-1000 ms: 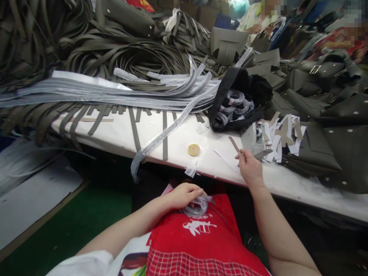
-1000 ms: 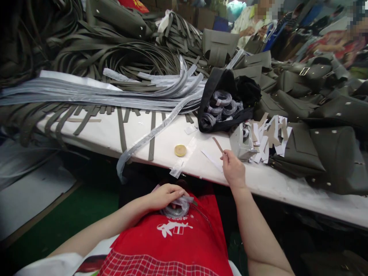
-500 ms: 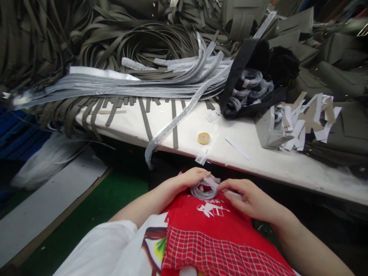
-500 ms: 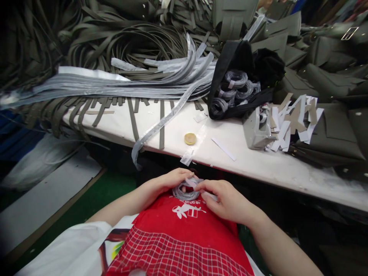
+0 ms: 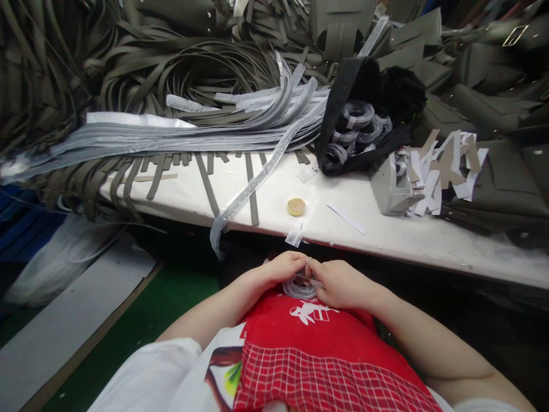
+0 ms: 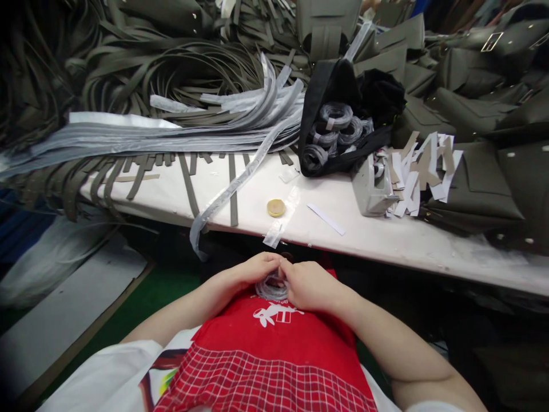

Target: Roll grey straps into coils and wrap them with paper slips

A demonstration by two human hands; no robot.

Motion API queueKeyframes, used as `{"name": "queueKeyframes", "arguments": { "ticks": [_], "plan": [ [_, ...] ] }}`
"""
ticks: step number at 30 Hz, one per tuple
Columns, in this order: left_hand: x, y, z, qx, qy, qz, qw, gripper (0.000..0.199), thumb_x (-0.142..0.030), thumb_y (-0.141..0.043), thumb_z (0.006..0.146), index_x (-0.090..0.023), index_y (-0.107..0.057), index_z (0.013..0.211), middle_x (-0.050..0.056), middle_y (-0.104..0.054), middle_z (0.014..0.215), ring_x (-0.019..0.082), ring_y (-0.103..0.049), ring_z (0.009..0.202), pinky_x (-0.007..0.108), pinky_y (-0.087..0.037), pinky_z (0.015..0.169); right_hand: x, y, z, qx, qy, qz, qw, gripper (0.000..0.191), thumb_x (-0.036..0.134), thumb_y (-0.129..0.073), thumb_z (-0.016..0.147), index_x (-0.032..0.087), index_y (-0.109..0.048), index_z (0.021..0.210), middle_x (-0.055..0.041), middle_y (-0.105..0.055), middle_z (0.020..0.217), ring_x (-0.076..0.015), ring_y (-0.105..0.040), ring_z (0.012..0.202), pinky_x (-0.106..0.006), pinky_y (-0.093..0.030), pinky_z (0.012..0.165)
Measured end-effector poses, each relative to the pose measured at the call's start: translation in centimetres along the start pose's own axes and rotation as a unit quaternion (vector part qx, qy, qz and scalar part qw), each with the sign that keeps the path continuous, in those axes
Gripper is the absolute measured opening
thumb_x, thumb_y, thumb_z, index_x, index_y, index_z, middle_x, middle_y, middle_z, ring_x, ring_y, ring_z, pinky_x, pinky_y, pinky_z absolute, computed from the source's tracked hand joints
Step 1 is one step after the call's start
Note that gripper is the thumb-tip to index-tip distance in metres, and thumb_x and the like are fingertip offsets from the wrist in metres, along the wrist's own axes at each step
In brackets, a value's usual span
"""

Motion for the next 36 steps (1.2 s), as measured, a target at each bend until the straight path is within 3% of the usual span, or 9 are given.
{"name": "queueKeyframes", "arguments": {
  "ticks": [6, 10, 14, 17, 20, 22, 25, 29, 36],
  "plan": [
    [-2.1, 0.2, -1.2, -0.023, -0.042, 0.093, 0.994, 0.031, -0.037, -0.053, 0.083, -0.012, -0.069, 0.074, 0.000, -0.062, 0.067, 0.012, -0.052, 0.063, 0.022, -0.040, 0.059, -2.6, 1.0, -0.1, -0.070, -0.024, 0.235, 0.969, 0.006, 0.027, -0.063, 0.082, 0.022, -0.064, 0.082, 0.0012, -0.071, 0.074, -0.0143, -0.063, 0.066, -0.024, -0.043, 0.063],
    [-3.4, -1.0, -2.1, 0.030, -0.084, 0.131, 0.987, 0.026, -0.031, -0.056, 0.080, -0.011, -0.071, 0.086, 0.002, -0.066, 0.074, 0.014, -0.056, 0.068, 0.023, -0.044, 0.064, -3.7, 1.0, -0.2, -0.148, -0.016, 0.336, 0.930, 0.011, 0.030, -0.065, 0.081, 0.021, -0.069, 0.077, -0.0004, -0.072, 0.074, -0.0136, -0.063, 0.067, -0.024, -0.046, 0.065],
    [-4.0, -1.8, -2.7, 0.040, -0.120, 0.195, 0.973, 0.025, -0.035, -0.061, 0.080, -0.012, -0.072, 0.083, 0.004, -0.069, 0.078, 0.016, -0.060, 0.072, 0.025, -0.047, 0.071, -6.8, -1.1, 0.3, -0.201, -0.081, 0.402, 0.890, 0.020, 0.038, -0.067, 0.079, 0.019, -0.068, 0.075, -0.0019, -0.070, 0.072, -0.0141, -0.061, 0.064, -0.025, -0.046, 0.061],
    [-4.2, -1.6, -3.1, -0.001, -0.136, 0.214, 0.967, 0.031, -0.037, -0.056, 0.086, -0.014, -0.071, 0.072, 0.005, -0.069, 0.074, 0.017, -0.061, 0.073, 0.025, -0.048, 0.073, -8.8, -4.8, 0.9, -0.147, -0.150, 0.490, 0.846, 0.040, 0.053, -0.056, 0.083, 0.016, -0.066, 0.073, -0.0019, -0.065, 0.061, -0.0137, -0.056, 0.056, -0.026, -0.045, 0.055],
    [-4.6, -1.4, -3.6, -0.035, -0.162, 0.223, 0.961, 0.029, -0.036, -0.057, 0.087, -0.015, -0.072, 0.075, 0.005, -0.070, 0.079, 0.017, -0.062, 0.077, 0.026, -0.048, 0.077, -8.0, -8.3, 1.4, -0.055, -0.166, 0.584, 0.793, 0.052, 0.064, -0.056, 0.078, 0.014, -0.065, 0.066, -0.0011, -0.060, 0.055, -0.0121, -0.051, 0.051, -0.025, -0.041, 0.050],
    [-4.8, -1.4, -3.9, -0.043, -0.176, 0.220, 0.959, 0.026, -0.035, -0.057, 0.088, -0.015, -0.072, 0.079, 0.006, -0.070, 0.082, 0.018, -0.063, 0.080, 0.027, -0.048, 0.079, -7.2, -8.9, 1.5, -0.052, -0.163, 0.609, 0.774, 0.050, 0.064, -0.063, 0.071, 0.014, -0.065, 0.068, -0.0005, -0.061, 0.059, -0.0108, -0.050, 0.052, -0.023, -0.040, 0.051],
    [-5.0, -0.9, -4.3, -0.079, -0.187, 0.229, 0.952, 0.025, -0.033, -0.056, 0.088, -0.017, -0.072, 0.079, 0.006, -0.067, 0.089, 0.018, -0.062, 0.085, 0.027, -0.048, 0.082, -6.6, -8.1, 1.4, -0.100, -0.161, 0.609, 0.770, 0.043, 0.058, -0.066, 0.071, 0.015, -0.067, 0.072, 0.0003, -0.062, 0.062, -0.0100, -0.049, 0.053, -0.022, -0.038, 0.052],
    [-4.2, 0.2, -4.2, -0.132, -0.146, 0.260, 0.945, 0.025, -0.035, -0.056, 0.086, -0.018, -0.071, 0.075, 0.005, -0.065, 0.089, 0.018, -0.060, 0.086, 0.028, -0.047, 0.082, -6.5, -5.6, 1.0, -0.165, -0.136, 0.521, 0.826, 0.028, 0.041, -0.065, 0.075, 0.016, -0.068, 0.065, 0.0002, -0.064, 0.063, -0.0118, -0.053, 0.057, -0.023, -0.040, 0.055],
    [-3.6, 0.2, -4.3, -0.167, -0.095, 0.246, 0.950, 0.016, -0.033, -0.061, 0.080, -0.018, -0.063, 0.077, 0.002, -0.067, 0.079, 0.017, -0.061, 0.074, 0.027, -0.046, 0.071, -5.1, -4.1, 0.2, -0.083, -0.075, 0.568, 0.816, 0.037, 0.048, -0.059, 0.081, 0.014, -0.073, 0.078, -0.0065, -0.073, 0.077, -0.0184, -0.065, 0.070, -0.030, -0.051, 0.068]
  ]
}}
Point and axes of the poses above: each hand's wrist, its own z-axis towards the middle knuckle, its own y-axis out of the back of the hand, x = y × z, the point moved 10 cm from there along z, towards the middle knuckle
